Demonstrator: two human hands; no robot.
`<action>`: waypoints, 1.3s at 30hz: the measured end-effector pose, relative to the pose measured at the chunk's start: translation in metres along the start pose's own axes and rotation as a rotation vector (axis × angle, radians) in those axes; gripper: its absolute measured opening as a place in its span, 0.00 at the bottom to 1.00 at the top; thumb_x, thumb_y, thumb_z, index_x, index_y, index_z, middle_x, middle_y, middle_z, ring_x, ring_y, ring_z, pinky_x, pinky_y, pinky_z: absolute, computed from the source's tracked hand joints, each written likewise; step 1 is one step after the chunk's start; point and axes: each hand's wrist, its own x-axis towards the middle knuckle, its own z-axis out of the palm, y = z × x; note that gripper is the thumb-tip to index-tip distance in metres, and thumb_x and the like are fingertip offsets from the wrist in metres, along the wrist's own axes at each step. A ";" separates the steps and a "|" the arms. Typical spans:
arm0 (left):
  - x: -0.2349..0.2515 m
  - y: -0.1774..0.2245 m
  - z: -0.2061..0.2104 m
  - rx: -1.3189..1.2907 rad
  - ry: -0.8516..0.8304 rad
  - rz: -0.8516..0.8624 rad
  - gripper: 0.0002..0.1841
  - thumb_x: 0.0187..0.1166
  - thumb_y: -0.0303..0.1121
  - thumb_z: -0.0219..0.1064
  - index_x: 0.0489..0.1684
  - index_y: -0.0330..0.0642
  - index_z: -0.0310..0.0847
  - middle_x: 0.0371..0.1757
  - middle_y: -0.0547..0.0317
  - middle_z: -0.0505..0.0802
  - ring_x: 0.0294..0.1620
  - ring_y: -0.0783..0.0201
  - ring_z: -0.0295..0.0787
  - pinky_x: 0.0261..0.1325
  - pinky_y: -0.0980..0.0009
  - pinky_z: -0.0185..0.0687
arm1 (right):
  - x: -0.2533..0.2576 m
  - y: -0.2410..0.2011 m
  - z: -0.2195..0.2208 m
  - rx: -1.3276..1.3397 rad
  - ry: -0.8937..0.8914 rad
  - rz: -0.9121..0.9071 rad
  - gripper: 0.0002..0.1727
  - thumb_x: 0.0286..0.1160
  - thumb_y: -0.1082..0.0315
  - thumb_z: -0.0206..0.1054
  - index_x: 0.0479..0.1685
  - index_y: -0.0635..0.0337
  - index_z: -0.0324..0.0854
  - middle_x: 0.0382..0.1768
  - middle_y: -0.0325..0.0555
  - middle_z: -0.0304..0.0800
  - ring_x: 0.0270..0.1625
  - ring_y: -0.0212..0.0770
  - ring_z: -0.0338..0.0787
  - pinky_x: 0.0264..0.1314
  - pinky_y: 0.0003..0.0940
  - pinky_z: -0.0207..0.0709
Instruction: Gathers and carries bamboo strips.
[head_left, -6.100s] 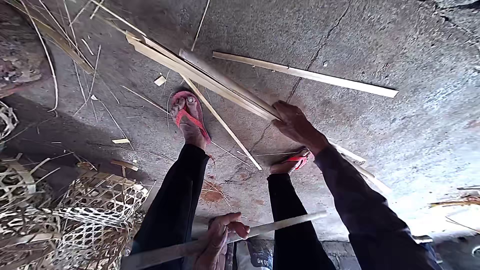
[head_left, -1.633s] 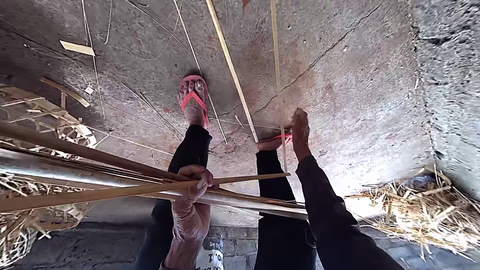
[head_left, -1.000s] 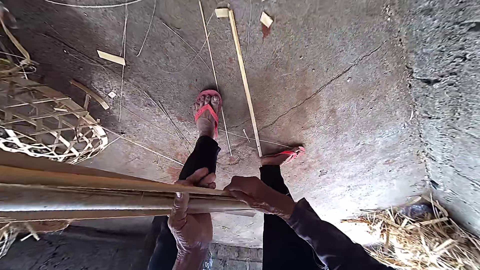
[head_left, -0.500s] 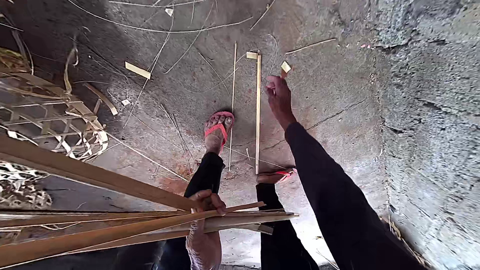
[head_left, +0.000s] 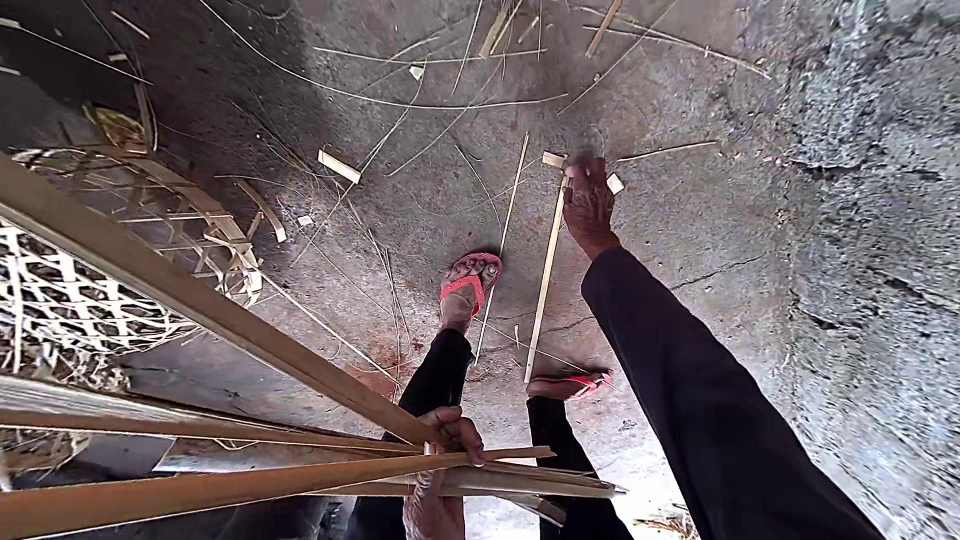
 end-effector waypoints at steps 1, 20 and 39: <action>0.000 -0.001 0.001 0.002 -0.002 -0.002 0.26 0.72 0.58 0.72 0.56 0.47 0.89 0.34 0.56 0.94 0.32 0.65 0.92 0.43 0.72 0.89 | -0.002 0.000 0.000 -0.004 -0.001 -0.003 0.19 0.79 0.76 0.60 0.68 0.71 0.81 0.74 0.76 0.74 0.70 0.72 0.81 0.65 0.59 0.78; -0.001 -0.003 0.005 0.011 -0.058 -0.009 0.27 0.73 0.58 0.71 0.59 0.45 0.88 0.36 0.56 0.94 0.34 0.65 0.92 0.44 0.71 0.89 | -0.010 -0.018 0.018 0.199 0.029 0.353 0.27 0.81 0.72 0.63 0.80 0.68 0.68 0.76 0.69 0.71 0.72 0.63 0.81 0.67 0.53 0.78; 0.000 -0.007 0.011 -0.066 -0.071 0.053 0.29 0.70 0.59 0.72 0.61 0.47 0.88 0.38 0.56 0.95 0.36 0.66 0.92 0.47 0.71 0.88 | -0.044 -0.046 0.003 0.456 0.057 0.126 0.17 0.88 0.74 0.52 0.64 0.80 0.75 0.53 0.76 0.88 0.59 0.69 0.89 0.64 0.61 0.78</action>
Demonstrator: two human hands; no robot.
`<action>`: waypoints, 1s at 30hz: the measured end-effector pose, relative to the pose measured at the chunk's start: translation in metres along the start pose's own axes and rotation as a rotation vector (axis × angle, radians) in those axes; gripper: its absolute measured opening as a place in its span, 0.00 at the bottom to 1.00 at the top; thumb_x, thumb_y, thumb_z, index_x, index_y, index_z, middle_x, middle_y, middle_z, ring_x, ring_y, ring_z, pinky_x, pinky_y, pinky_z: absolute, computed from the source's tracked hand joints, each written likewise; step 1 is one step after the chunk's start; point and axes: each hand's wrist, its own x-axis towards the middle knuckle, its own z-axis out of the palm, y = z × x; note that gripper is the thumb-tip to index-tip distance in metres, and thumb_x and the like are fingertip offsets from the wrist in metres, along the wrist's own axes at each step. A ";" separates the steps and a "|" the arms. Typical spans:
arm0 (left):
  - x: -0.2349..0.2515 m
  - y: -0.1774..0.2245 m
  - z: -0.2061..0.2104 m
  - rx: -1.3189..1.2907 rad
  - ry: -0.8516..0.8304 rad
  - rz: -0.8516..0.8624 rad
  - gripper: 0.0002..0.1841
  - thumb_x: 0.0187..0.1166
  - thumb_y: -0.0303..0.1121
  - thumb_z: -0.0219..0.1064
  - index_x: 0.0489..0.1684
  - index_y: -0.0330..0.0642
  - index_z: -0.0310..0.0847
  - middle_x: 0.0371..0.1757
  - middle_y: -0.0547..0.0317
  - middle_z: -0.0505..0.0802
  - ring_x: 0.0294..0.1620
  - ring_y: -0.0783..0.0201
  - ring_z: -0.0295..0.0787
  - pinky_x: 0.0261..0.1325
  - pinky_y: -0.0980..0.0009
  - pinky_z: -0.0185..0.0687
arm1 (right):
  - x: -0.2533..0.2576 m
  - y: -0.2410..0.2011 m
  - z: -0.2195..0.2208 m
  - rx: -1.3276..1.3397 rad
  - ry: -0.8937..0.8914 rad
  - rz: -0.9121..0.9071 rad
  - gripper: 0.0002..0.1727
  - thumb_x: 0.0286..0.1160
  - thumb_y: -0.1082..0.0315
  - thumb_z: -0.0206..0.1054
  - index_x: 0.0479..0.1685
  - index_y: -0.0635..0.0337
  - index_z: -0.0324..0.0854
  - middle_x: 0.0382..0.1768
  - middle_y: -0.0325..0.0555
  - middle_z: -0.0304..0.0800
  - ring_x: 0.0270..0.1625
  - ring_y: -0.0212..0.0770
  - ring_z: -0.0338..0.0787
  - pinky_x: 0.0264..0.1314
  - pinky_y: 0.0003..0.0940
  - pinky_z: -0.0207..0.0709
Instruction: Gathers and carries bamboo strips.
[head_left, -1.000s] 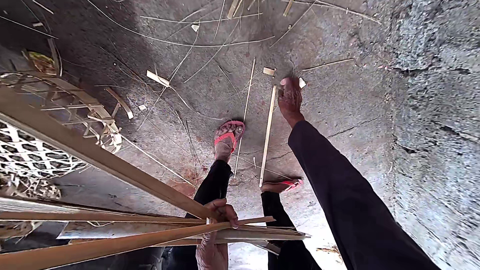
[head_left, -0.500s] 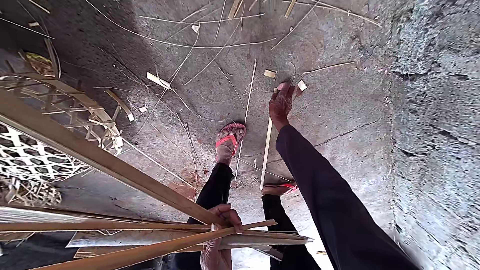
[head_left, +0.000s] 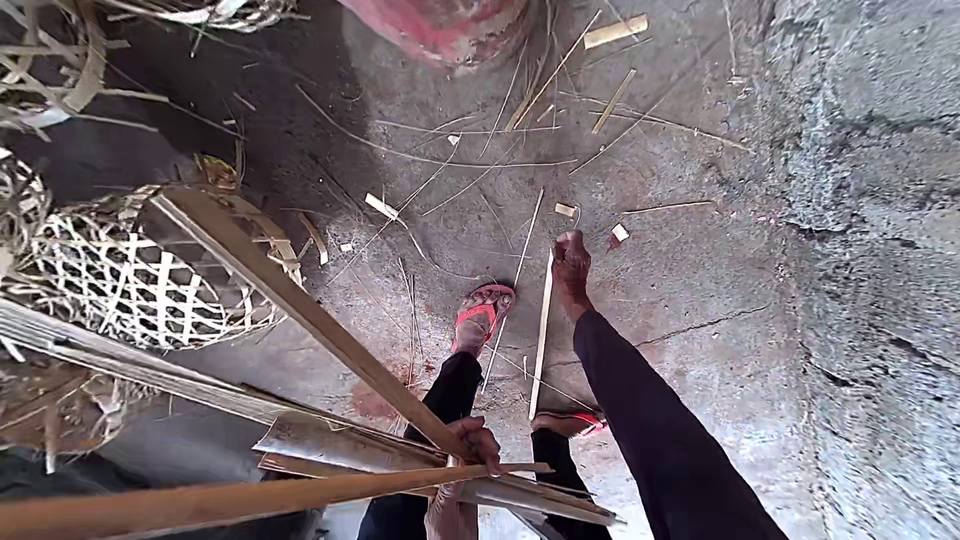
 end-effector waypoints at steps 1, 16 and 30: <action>-0.001 -0.002 -0.001 -0.006 -0.018 0.023 0.31 0.70 0.60 0.72 0.64 0.46 0.87 0.40 0.57 0.95 0.37 0.66 0.91 0.48 0.71 0.87 | -0.011 -0.002 -0.007 0.071 0.011 -0.114 0.17 0.88 0.74 0.52 0.67 0.79 0.73 0.50 0.74 0.88 0.53 0.67 0.90 0.59 0.59 0.81; -0.030 -0.029 0.012 0.048 0.031 0.244 0.26 0.72 0.61 0.70 0.59 0.53 0.87 0.54 0.69 0.96 0.61 0.72 0.91 0.70 0.68 0.83 | -0.200 -0.207 -0.105 0.757 -0.245 -0.972 0.10 0.75 0.80 0.64 0.44 0.72 0.91 0.37 0.59 0.88 0.42 0.46 0.90 0.46 0.34 0.86; -0.136 0.012 0.111 -0.102 -0.129 0.133 0.18 0.88 0.52 0.50 0.50 0.50 0.78 0.38 0.71 0.92 0.42 0.77 0.91 0.50 0.72 0.88 | -0.271 -0.198 -0.242 0.301 -0.060 -0.685 0.23 0.78 0.63 0.68 0.71 0.62 0.84 0.54 0.60 0.90 0.55 0.52 0.91 0.59 0.45 0.86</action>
